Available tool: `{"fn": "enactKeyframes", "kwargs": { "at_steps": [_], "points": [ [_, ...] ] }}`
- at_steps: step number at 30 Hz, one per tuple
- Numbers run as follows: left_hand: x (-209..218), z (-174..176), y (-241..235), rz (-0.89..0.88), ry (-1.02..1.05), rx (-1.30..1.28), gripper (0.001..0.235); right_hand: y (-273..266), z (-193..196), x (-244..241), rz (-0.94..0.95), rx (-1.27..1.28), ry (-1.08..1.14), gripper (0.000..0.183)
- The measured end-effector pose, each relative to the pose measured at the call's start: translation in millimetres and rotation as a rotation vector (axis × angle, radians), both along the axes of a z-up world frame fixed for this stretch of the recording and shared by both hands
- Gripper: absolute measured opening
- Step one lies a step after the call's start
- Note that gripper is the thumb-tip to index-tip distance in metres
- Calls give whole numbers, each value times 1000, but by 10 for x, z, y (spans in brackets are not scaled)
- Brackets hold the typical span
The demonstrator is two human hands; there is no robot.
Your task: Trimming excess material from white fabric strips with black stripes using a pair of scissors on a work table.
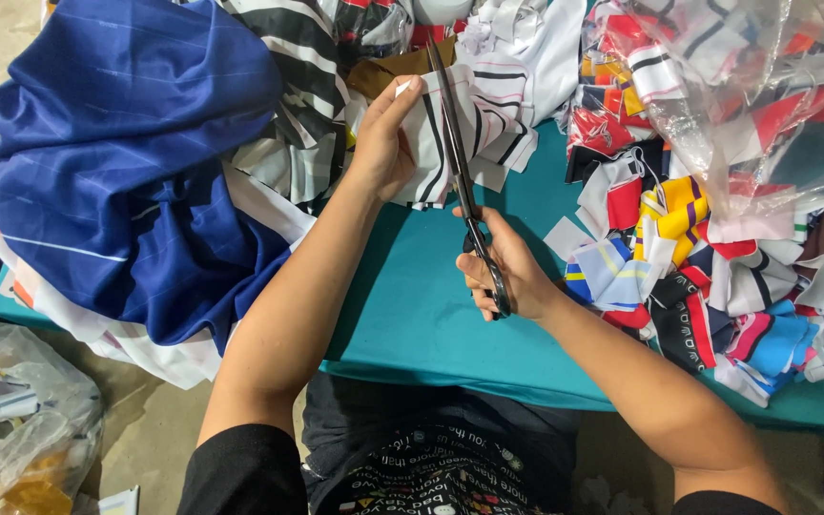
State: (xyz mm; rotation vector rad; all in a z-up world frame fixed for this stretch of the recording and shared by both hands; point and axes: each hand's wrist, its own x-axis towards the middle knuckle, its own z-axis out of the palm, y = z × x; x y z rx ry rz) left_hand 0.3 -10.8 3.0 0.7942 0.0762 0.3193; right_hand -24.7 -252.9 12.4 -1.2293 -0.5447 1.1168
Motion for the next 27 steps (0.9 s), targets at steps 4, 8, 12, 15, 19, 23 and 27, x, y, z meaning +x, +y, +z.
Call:
{"fn": "enactKeyframes", "kwargs": {
  "at_steps": [4,8,12,15,19,23,27],
  "points": [
    [0,1,-4,-12,-13,-27,18,16,24,-10,-12,-55,-9,70],
    [-23,20,17,-21,-19,-51,19,23,16,-4,-3,-19,-23,72],
    [-25,21,15,-71,12,-50,24,22,13,5,-13,-51,-6,71],
    [10,-34,45,-69,48,-127,15,42,56,-11,-39,-84,16,67],
    [-15,-23,40,-110,40,-118,18,21,-2,6,-24,-33,31,71],
    [-14,-9,34,-137,17,-97,12,43,24,5,-29,2,18,71],
    [-3,-49,17,-157,57,-80,13,41,42,-5,-61,-63,8,70]
  ]
}}
